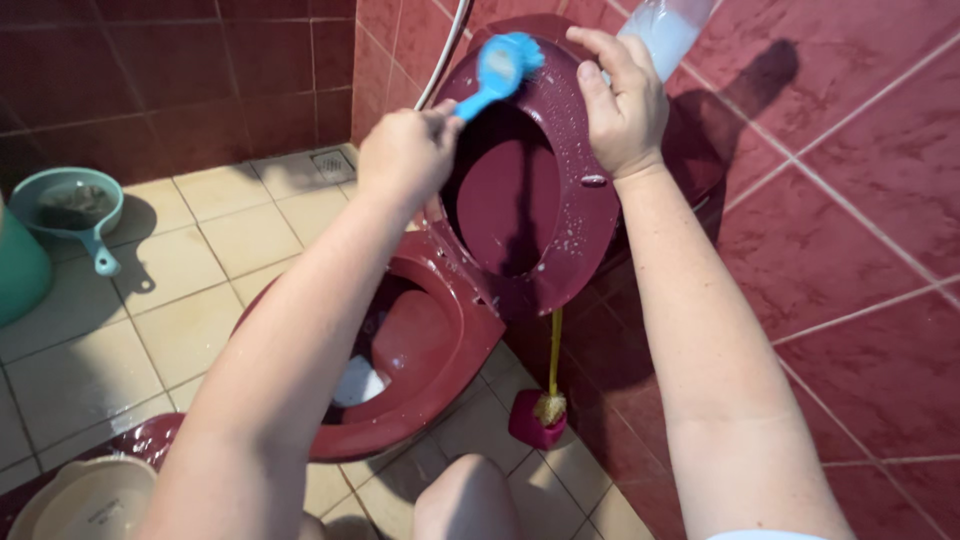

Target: The person scrubs the toilet seat and lid with a blue brush, then opens the lid to scrub the rim and interior of the bowl. They pour water from a beige scoop into the bowl to rinse the surfaces and continue scrubbing the seat and lid.

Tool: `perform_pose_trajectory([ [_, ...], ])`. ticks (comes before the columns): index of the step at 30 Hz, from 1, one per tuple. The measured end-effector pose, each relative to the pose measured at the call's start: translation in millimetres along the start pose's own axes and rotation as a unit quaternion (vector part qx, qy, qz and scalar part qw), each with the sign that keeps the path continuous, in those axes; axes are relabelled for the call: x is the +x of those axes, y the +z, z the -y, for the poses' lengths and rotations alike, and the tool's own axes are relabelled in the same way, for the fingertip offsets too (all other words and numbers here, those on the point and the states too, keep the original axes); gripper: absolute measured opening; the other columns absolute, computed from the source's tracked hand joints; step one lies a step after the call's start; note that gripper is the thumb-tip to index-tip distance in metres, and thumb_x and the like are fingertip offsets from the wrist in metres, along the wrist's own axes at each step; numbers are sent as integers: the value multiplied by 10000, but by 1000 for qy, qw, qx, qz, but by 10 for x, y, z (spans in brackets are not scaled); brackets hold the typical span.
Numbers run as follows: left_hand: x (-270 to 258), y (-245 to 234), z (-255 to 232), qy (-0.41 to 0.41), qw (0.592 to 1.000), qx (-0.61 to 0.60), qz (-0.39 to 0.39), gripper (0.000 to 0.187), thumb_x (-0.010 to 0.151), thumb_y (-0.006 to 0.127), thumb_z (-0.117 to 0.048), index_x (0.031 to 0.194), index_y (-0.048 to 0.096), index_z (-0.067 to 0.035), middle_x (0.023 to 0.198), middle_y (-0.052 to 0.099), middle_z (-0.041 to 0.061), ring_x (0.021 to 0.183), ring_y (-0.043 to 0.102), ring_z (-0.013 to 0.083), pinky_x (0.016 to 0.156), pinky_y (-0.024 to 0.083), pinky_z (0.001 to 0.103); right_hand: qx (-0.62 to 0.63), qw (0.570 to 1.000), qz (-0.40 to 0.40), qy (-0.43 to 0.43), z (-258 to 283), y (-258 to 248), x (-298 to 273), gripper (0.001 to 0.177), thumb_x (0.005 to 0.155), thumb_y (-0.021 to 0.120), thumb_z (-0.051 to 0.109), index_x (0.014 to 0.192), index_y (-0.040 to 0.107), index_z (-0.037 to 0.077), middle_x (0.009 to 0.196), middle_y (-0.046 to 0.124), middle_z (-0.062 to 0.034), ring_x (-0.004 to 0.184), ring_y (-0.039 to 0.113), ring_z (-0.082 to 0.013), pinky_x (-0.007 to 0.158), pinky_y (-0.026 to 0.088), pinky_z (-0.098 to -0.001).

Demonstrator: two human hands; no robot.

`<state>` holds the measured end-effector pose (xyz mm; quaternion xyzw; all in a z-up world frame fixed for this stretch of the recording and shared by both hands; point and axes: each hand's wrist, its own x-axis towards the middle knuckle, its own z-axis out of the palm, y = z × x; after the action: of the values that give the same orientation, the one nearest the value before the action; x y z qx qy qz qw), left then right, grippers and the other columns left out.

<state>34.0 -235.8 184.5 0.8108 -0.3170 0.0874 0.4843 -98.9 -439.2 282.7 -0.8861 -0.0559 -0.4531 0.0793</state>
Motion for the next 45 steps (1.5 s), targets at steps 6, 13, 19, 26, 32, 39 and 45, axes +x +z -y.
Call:
perform_pose_trajectory([
  [6,3,241,334,-150,988,21,37,314,985,606,-391,1199,761,-221,1058,743,144,973,709,341,844,552,459,-58,998,21,7,37,12,-49,288,983,737,212,1268,723,171,1053,613,-43,915,661,-203,801,552,-356],
  [13,-113,242,383,-124,991,-39,18,344,968,627,-384,1198,754,-162,1081,743,157,1011,712,329,912,544,430,-173,982,25,-73,8,40,-14,427,831,837,167,1242,722,168,1121,553,-57,1089,576,-283,929,521,-410],
  [19,-79,219,422,-157,985,10,72,319,980,606,-338,1218,756,-188,1065,743,160,1003,705,334,904,539,441,-182,980,48,-58,14,68,-19,427,821,845,203,1229,727,161,1138,532,-70,1104,537,-290,938,505,-423],
  [26,-284,189,225,-212,962,-147,93,361,999,580,-372,1300,679,-199,887,794,183,861,798,276,856,610,389,-191,978,56,-62,31,67,-15,408,832,829,220,1221,727,148,1134,537,-71,1092,530,-295,910,510,-428],
  [32,-420,174,-244,-44,995,-80,46,344,971,614,-342,1250,734,-179,944,744,196,862,730,348,826,553,436,-143,988,34,-55,41,62,-35,342,926,726,158,1266,723,134,1113,569,-79,1097,560,-303,936,504,-431],
  [39,-502,118,-233,-60,995,-61,55,351,977,623,-356,1280,716,-207,791,700,185,708,709,314,703,557,437,-81,994,12,-67,29,29,-2,316,1042,601,146,1347,679,106,1115,617,-117,1101,580,-335,989,487,-456],
  [45,-1443,303,-359,108,991,22,72,394,986,626,-356,1351,682,-220,768,630,154,597,655,322,562,546,468,-82,994,5,-77,-34,37,-28,295,1037,574,160,1307,663,81,1244,648,-160,1168,578,-398,1023,469,-504],
])
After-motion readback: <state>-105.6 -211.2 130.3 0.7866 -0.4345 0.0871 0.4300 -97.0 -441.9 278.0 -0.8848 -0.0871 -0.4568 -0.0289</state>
